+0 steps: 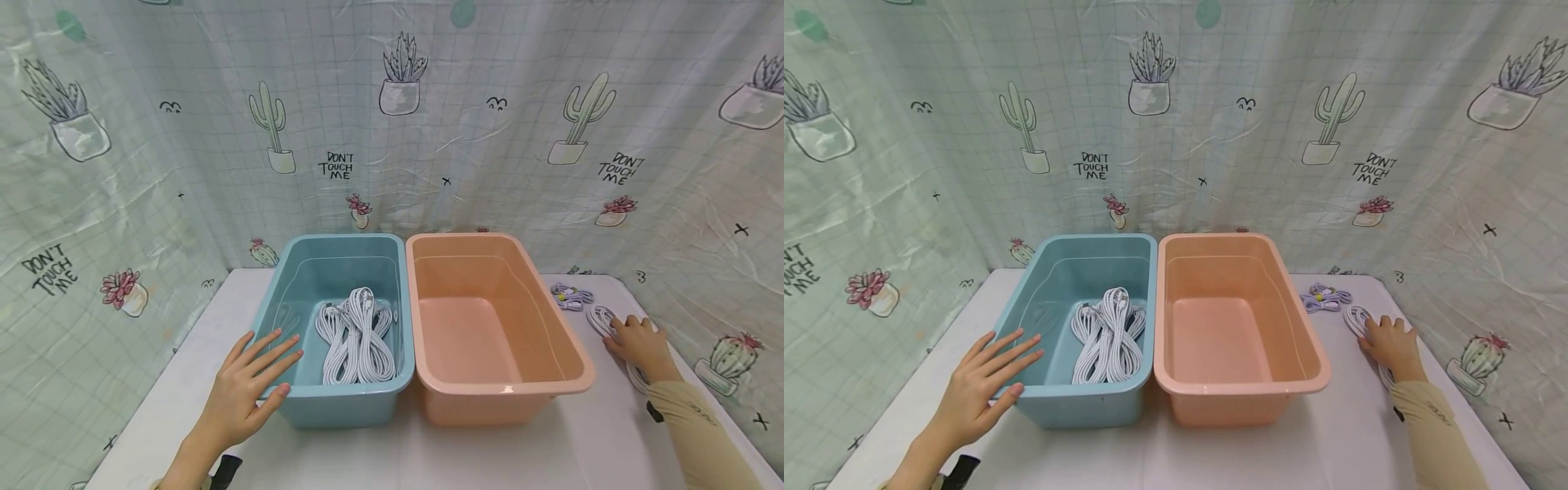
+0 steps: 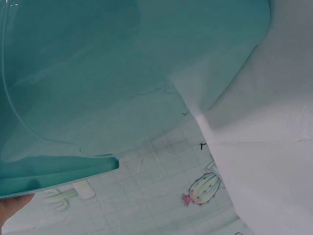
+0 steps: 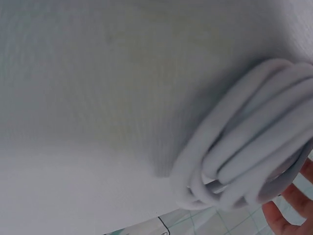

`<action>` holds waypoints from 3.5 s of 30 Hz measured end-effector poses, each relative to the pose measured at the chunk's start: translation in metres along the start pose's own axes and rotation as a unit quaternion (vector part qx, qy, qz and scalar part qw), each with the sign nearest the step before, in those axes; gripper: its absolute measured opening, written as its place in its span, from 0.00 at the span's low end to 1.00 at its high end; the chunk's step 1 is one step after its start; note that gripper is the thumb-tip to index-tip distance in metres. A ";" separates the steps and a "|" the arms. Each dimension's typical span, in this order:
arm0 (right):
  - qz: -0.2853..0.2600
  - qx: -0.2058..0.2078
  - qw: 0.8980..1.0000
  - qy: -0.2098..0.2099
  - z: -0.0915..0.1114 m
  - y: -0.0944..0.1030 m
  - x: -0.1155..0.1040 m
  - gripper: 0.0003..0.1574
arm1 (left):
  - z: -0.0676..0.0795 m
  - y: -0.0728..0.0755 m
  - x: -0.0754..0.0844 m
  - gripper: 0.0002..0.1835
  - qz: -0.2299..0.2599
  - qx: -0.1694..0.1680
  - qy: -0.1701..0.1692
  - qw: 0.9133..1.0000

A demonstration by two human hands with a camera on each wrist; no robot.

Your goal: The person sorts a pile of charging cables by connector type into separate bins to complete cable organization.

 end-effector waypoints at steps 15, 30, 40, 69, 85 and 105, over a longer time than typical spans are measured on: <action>-0.018 0.002 0.999 -0.028 0.005 -0.005 0.000 0.24 | 0.001 -0.001 0.001 0.22 0.001 -0.003 0.003 1.000; -0.022 -0.002 1.000 -0.022 0.008 0.005 -0.007 0.25 | 0.000 0.000 0.000 0.23 0.005 0.010 -0.002 1.000; -0.008 0.125 0.991 0.044 0.013 0.025 -0.013 0.27 | 0.001 0.000 0.000 0.22 0.001 -0.005 0.006 1.000; 0.108 0.321 0.920 0.198 0.000 0.113 -0.038 0.41 | -0.001 0.001 0.000 0.25 0.005 0.021 -0.002 1.000; 0.146 0.347 0.897 0.231 -0.007 0.158 -0.069 0.22 | -0.001 0.001 0.000 0.24 0.003 0.017 0.001 1.000; 0.165 0.369 0.864 0.300 -0.013 0.203 -0.147 0.42 | 0.001 -0.001 -0.001 0.23 0.003 0.007 0.000 1.000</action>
Point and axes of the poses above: each hand's wrist, its own z-axis away from the middle knuckle, its own y-axis out of the back of the hand, x = y × z, the point moved 6 cm from there along -z, towards the middle knuckle, and after that the axes turned 2 degrees about -x, right-handed, at the moved point
